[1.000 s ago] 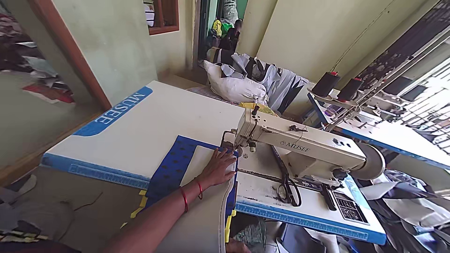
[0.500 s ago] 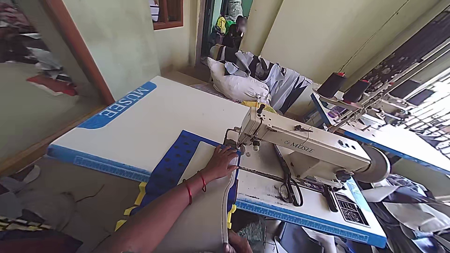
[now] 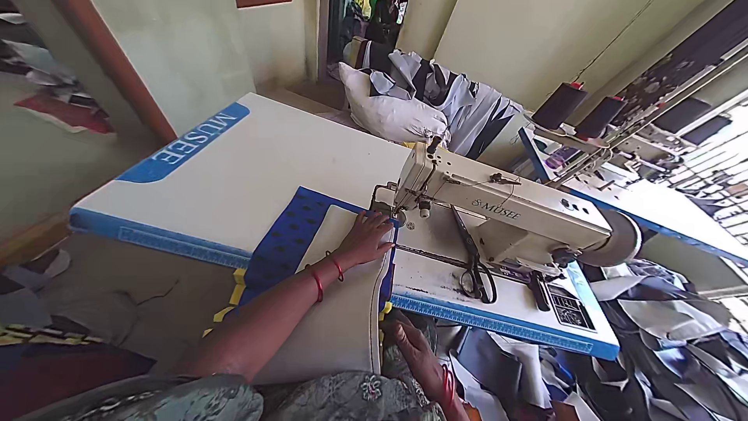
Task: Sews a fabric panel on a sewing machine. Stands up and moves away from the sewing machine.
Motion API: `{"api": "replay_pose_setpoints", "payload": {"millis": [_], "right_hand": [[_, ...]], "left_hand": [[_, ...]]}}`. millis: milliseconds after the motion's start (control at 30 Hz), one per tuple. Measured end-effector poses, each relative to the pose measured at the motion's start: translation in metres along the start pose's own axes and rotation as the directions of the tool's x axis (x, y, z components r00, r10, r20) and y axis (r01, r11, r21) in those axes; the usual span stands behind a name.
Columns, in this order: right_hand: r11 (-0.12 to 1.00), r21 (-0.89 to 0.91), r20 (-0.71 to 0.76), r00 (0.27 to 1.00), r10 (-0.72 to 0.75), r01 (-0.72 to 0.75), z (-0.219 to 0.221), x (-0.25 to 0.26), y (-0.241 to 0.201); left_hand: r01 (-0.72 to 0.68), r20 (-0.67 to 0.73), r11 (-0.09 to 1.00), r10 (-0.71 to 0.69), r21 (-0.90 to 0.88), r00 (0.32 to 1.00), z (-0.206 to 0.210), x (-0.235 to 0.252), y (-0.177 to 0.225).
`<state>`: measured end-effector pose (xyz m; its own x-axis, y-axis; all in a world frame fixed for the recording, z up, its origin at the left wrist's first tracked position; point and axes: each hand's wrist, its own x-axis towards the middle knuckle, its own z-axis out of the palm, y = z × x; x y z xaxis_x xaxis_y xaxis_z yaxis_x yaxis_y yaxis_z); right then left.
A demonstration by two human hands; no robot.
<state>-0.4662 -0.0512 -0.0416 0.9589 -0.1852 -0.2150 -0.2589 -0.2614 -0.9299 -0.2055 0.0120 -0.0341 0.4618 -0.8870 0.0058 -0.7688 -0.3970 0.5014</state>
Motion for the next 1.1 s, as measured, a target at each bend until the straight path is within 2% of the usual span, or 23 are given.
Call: {"api": "replay_pose_setpoints", "payload": {"millis": [100, 200, 300, 367, 467, 567, 633, 800, 967, 1100], "right_hand": [[0.993, 0.043, -0.081, 0.991, -0.109, 0.113, 0.018, 0.007, 0.005], [0.978, 0.12, -0.155, 0.976, -0.152, 0.171, 0.02, -0.002, 0.004], [0.959, 0.228, -0.086, 0.985, -0.149, 0.166, 0.022, -0.02, -0.012], [0.952, 0.286, -0.004, 0.994, -0.112, 0.108, 0.03, -0.025, -0.023], [0.936, 0.341, -0.002, 0.995, -0.096, 0.091, 0.035, -0.027, -0.03], [0.918, 0.292, -0.021, 0.961, -0.276, 0.27, 0.038, -0.029, -0.025], [0.913, 0.247, -0.015, 0.943, -0.332, 0.325, 0.038, -0.03, -0.024], [0.922, 0.252, 0.004, 0.952, -0.306, 0.295, 0.038, -0.038, -0.03], [0.912, 0.249, 0.004, 0.942, -0.337, 0.325, 0.037, -0.039, -0.03], [0.927, 0.212, 0.046, 0.945, -0.325, 0.308, 0.035, -0.037, -0.03]], "left_hand": [[0.014, -0.039, 1.0, -0.014, -0.007, 0.999, 0.001, -0.002, 0.0], [0.005, -0.07, 1.0, -0.006, -0.011, 0.998, 0.0, 0.001, -0.002], [0.019, -0.038, 1.0, -0.019, 0.002, 0.999, -0.001, 0.001, -0.002], [0.025, -0.028, 1.0, -0.025, 0.002, 0.999, -0.002, 0.001, -0.001], [0.027, -0.006, 1.0, -0.027, 0.01, 1.0, -0.004, 0.002, -0.001], [0.038, 0.06, 0.999, -0.04, 0.03, 0.997, -0.012, 0.003, 0.0], [0.048, 0.104, 0.998, -0.052, 0.038, 0.993, -0.018, 0.005, 0.003], [0.038, 0.147, 0.998, -0.045, 0.046, 0.988, -0.022, 0.006, 0.003], [0.034, 0.169, 0.997, -0.045, 0.062, 0.985, -0.021, 0.005, 0.003], [0.042, 0.126, 0.998, -0.047, 0.041, 0.991, -0.01, 0.0, 0.001]]}}
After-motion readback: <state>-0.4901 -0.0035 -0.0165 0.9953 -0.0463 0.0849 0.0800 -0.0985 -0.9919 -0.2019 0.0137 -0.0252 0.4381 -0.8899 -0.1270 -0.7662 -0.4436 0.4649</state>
